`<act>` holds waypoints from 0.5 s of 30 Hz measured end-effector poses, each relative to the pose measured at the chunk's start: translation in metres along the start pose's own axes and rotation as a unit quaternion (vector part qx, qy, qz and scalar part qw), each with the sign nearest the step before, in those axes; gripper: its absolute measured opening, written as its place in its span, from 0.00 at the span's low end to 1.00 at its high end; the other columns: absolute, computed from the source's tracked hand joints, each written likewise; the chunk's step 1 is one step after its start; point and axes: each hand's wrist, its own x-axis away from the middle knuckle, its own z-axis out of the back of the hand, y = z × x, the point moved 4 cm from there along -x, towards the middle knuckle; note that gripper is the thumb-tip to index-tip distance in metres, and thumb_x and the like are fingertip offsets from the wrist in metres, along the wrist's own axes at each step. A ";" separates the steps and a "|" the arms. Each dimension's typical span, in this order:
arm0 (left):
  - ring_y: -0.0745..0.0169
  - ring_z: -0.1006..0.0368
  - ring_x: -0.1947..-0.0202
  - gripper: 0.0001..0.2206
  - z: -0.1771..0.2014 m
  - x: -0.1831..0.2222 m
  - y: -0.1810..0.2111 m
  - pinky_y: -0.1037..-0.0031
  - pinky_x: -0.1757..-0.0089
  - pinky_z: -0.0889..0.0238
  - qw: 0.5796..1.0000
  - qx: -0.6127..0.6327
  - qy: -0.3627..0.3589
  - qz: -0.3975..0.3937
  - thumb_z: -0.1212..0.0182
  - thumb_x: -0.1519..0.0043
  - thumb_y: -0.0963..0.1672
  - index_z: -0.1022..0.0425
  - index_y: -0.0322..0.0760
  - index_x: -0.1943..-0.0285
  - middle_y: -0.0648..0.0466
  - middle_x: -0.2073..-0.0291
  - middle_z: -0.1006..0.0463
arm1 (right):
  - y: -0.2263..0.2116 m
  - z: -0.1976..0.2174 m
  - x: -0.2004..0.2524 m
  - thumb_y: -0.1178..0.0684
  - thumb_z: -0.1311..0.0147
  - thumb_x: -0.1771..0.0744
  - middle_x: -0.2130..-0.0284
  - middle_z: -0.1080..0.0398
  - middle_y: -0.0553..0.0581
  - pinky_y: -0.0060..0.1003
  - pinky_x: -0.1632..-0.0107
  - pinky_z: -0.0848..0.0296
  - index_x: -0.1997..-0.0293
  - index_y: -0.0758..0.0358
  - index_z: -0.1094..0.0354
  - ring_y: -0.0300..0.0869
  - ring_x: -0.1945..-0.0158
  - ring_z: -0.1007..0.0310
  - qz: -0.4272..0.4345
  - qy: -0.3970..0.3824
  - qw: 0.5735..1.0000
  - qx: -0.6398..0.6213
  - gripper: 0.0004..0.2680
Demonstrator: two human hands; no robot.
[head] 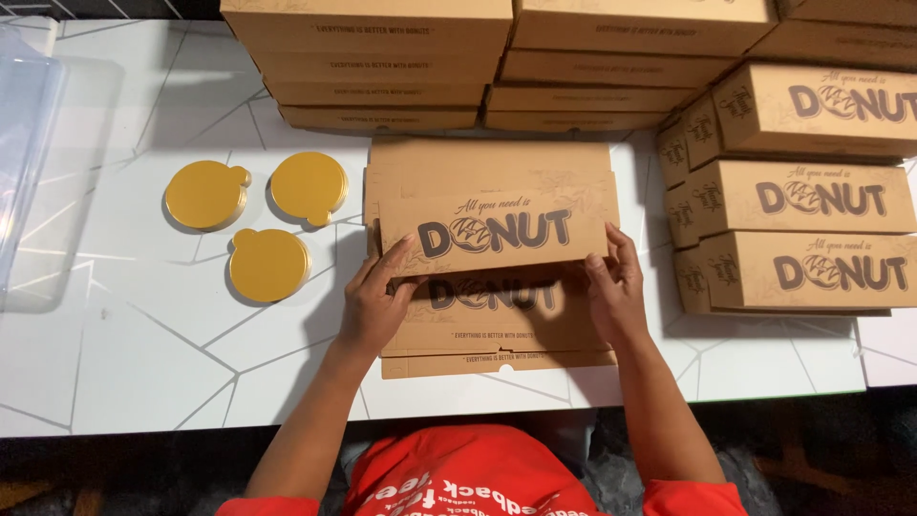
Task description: Folding a flat cardboard donut box into its assembled shape
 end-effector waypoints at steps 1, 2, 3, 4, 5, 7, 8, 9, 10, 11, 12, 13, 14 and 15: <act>0.42 0.22 0.52 0.28 -0.002 0.002 -0.001 0.58 0.54 0.26 1.000 0.007 -0.008 -0.014 0.26 0.45 0.38 0.24 0.49 0.33 0.47 0.54 0.20 | -0.011 -0.008 0.003 0.56 0.47 0.30 0.42 0.34 0.59 0.40 0.47 0.21 0.28 0.56 0.46 0.47 0.44 0.27 -0.021 0.012 0.998 -0.062 0.20; 0.41 0.22 0.51 0.27 -0.003 0.003 -0.001 0.58 0.53 0.26 0.999 0.013 -0.016 -0.029 0.27 0.45 0.37 0.23 0.47 0.34 0.45 0.52 0.20 | -0.022 -0.016 0.007 0.53 0.48 0.29 0.46 0.34 0.57 0.35 0.55 0.17 0.26 0.46 0.48 0.48 0.49 0.24 -0.042 0.024 0.991 -0.124 0.21; 0.41 0.22 0.51 0.27 -0.006 0.007 -0.005 0.58 0.53 0.26 0.999 0.013 -0.017 -0.030 0.27 0.45 0.37 0.23 0.47 0.34 0.45 0.52 0.20 | -0.013 -0.008 0.003 0.53 0.48 0.29 0.46 0.34 0.57 0.35 0.55 0.17 0.26 0.46 0.48 0.48 0.49 0.24 -0.042 0.026 0.991 -0.124 0.21; 0.42 0.22 0.51 0.28 -0.008 0.012 -0.007 0.58 0.52 0.26 0.999 0.019 -0.017 -0.037 0.28 0.45 0.37 0.24 0.46 0.34 0.46 0.50 0.19 | -0.005 0.003 0.000 0.55 0.49 0.29 0.50 0.33 0.55 0.30 0.60 0.19 0.28 0.47 0.46 0.44 0.52 0.24 -0.021 0.056 0.989 -0.135 0.19; 0.42 0.22 0.50 0.28 -0.011 0.015 -0.010 0.58 0.52 0.26 0.999 0.025 -0.017 -0.045 0.28 0.45 0.37 0.24 0.45 0.34 0.46 0.49 0.19 | 0.003 0.014 -0.005 0.57 0.50 0.28 0.54 0.32 0.52 0.24 0.64 0.20 0.30 0.47 0.43 0.40 0.56 0.23 0.000 0.085 0.986 -0.146 0.17; 0.40 0.24 0.47 0.32 -0.009 0.016 -0.007 0.56 0.50 0.27 0.998 0.029 -0.019 -0.058 0.29 0.46 0.36 0.29 0.44 0.29 0.43 0.44 0.22 | -0.003 0.038 -0.009 0.57 0.48 0.29 0.54 0.32 0.55 0.32 0.60 0.17 0.31 0.47 0.42 0.44 0.56 0.23 0.001 0.097 0.984 -0.151 0.17; 0.37 0.25 0.45 0.36 -0.008 0.016 -0.005 0.54 0.48 0.28 0.997 0.033 -0.020 -0.070 0.30 0.46 0.35 0.35 0.42 0.25 0.39 0.40 0.24 | -0.006 0.050 -0.012 0.57 0.47 0.30 0.54 0.31 0.58 0.40 0.57 0.14 0.32 0.47 0.40 0.47 0.56 0.23 0.000 0.108 0.982 -0.155 0.17; 0.37 0.25 0.45 0.36 -0.004 0.011 0.000 0.54 0.48 0.28 0.997 0.033 -0.020 -0.071 0.30 0.46 0.35 0.35 0.42 0.25 0.39 0.40 0.24 | -0.030 0.048 -0.011 0.57 0.47 0.30 0.54 0.31 0.58 0.40 0.57 0.14 0.32 0.47 0.40 0.47 0.56 0.23 0.001 0.108 0.982 -0.155 0.17; 0.38 0.25 0.44 0.33 -0.001 0.006 0.007 0.55 0.48 0.29 0.996 0.028 -0.028 -0.085 0.29 0.45 0.37 0.32 0.39 0.27 0.40 0.40 0.24 | -0.055 0.048 -0.009 0.58 0.47 0.29 0.57 0.32 0.55 0.44 0.51 0.14 0.32 0.45 0.41 0.45 0.57 0.23 0.022 0.132 0.976 -0.170 0.17; 0.40 0.25 0.43 0.31 0.001 0.000 0.013 0.56 0.47 0.29 0.994 0.025 -0.037 -0.101 0.28 0.44 0.39 0.30 0.36 0.29 0.40 0.40 0.24 | -0.080 0.048 -0.007 0.59 0.47 0.28 0.60 0.34 0.51 0.47 0.46 0.13 0.32 0.44 0.42 0.42 0.57 0.23 0.045 0.158 0.969 -0.184 0.17; 0.40 0.25 0.43 0.31 0.003 0.002 0.009 0.56 0.47 0.29 0.994 0.026 -0.038 -0.103 0.28 0.44 0.39 0.30 0.36 0.29 0.40 0.40 0.24 | -0.084 0.070 -0.011 0.59 0.47 0.28 0.60 0.34 0.51 0.47 0.46 0.13 0.32 0.44 0.42 0.42 0.57 0.23 0.046 0.159 0.969 -0.184 0.17; 0.41 0.28 0.39 0.28 -0.001 0.005 0.006 0.58 0.41 0.33 0.987 -0.015 -0.090 -0.135 0.31 0.40 0.40 0.32 0.35 0.29 0.42 0.37 0.26 | -0.087 0.098 -0.014 0.52 0.44 0.31 0.61 0.36 0.47 0.33 0.64 0.35 0.37 0.42 0.40 0.34 0.68 0.37 0.038 0.226 0.967 -0.110 0.15; 0.43 0.30 0.34 0.25 -0.004 0.008 0.003 0.60 0.35 0.37 0.974 -0.056 -0.142 -0.165 0.33 0.36 0.41 0.34 0.33 0.30 0.43 0.34 0.28 | -0.092 0.124 -0.015 0.45 0.42 0.34 0.63 0.37 0.42 0.20 0.82 0.57 0.42 0.39 0.39 0.26 0.78 0.51 0.029 0.292 0.955 -0.035 0.15; 0.43 0.30 0.34 0.25 -0.007 0.012 -0.002 0.60 0.35 0.37 0.974 -0.055 -0.142 -0.166 0.33 0.36 0.41 0.34 0.33 0.30 0.43 0.34 0.28 | -0.101 0.143 -0.017 0.45 0.42 0.34 0.63 0.37 0.42 0.20 0.82 0.57 0.42 0.39 0.39 0.26 0.78 0.51 0.030 0.293 0.955 -0.034 0.15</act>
